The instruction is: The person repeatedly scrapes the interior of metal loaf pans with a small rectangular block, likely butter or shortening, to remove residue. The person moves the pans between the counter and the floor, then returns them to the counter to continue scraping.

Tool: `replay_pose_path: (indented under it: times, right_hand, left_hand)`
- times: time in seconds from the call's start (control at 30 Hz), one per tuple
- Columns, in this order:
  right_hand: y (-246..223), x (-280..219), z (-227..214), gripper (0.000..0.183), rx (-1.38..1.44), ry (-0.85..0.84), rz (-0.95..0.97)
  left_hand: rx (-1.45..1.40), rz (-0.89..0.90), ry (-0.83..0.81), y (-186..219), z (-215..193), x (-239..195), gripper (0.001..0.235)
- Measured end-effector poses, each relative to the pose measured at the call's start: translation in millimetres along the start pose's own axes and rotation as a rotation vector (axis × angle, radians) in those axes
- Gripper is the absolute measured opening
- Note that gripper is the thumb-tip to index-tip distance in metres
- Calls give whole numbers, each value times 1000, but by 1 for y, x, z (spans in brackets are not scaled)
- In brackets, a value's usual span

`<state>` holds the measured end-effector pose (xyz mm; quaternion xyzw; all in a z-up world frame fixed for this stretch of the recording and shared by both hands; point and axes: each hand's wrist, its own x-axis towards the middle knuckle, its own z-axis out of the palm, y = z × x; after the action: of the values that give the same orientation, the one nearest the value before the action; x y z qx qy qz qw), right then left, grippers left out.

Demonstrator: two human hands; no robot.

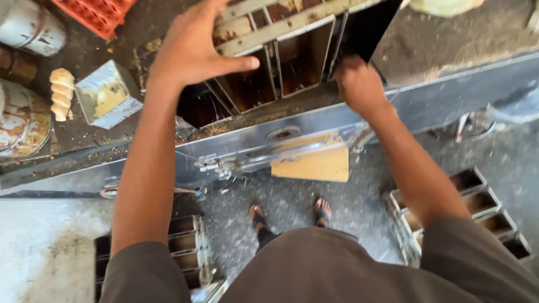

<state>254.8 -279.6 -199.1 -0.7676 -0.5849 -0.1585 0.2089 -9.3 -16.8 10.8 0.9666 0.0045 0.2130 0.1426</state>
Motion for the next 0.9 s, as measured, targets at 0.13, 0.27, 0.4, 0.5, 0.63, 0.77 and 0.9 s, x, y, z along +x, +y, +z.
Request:
replay_pose_path:
  times: [0.13, 0.27, 0.4, 0.5, 0.63, 0.77, 0.9]
  right_hand:
    - [9, 8, -15, 6, 541, 141, 182]
    - [33, 77, 8, 12, 1736, 557, 453]
    - [54, 148, 23, 26, 2370, 758, 593]
    - [56, 144, -3, 24, 2357, 725, 695]
    - [16, 67, -35, 24, 2433, 618, 424]
    - [-7, 23, -45, 22, 2122, 711, 519]
    - [9, 44, -12, 21, 1200, 438, 377]
  left_hand:
    - [60, -68, 6, 1, 1, 6, 101]
    - [74, -86, -7, 10, -3, 13, 98]
    - [58, -116, -32, 23, -13, 9, 93]
    - [0, -117, -13, 24, -16, 8, 92]
    - [-11, -34, 80, 15, -8, 5, 91]
    - [-8, -15, 89, 2, -1, 1, 89]
    - [34, -42, 79, -4, 5, 2, 88]
